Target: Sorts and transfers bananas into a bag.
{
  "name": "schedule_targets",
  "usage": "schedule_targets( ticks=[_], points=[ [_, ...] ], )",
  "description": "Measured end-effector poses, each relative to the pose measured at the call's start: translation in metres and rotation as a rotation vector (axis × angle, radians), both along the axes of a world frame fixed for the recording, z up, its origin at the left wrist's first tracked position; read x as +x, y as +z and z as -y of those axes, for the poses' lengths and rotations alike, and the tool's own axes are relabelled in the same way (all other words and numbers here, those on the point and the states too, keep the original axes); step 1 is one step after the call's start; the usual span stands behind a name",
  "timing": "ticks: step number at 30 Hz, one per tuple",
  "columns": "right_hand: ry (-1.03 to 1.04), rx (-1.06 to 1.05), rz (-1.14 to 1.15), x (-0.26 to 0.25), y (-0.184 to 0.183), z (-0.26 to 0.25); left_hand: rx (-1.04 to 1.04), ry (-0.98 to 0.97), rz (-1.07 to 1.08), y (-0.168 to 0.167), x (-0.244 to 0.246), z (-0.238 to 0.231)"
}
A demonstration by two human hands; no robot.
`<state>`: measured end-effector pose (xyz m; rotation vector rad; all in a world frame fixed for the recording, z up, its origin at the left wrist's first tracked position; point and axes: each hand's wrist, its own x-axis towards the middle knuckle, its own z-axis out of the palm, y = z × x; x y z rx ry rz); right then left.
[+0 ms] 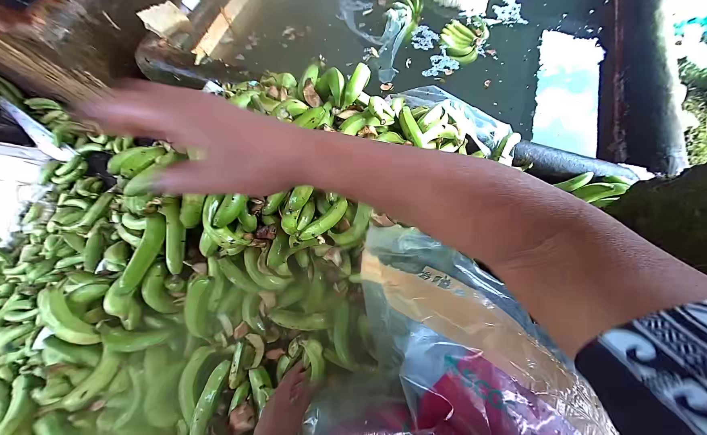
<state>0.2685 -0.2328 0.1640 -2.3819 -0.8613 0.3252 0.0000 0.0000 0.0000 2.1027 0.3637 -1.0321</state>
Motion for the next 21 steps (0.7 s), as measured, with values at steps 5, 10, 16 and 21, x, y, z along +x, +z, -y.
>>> schedule_targets(
  ticks=[5,10,16,21],
  points=[
    [-0.645,-0.392,-0.472,-0.034,-0.191,0.191,0.044,0.017,0.169,0.018,-0.001,-0.001],
    [-1.047,-0.397,-0.687,-0.11,-0.255,0.228,-0.069,-0.282,0.463,0.033,0.06,0.059],
    [-1.108,-0.637,-0.72,-0.104,-0.258,0.175,-0.311,-0.676,0.373,0.02,0.114,0.147],
    [-1.099,-0.638,-0.751,-0.105,-0.245,0.185,-0.297,-0.662,0.104,0.02,0.092,0.125]
  ],
)
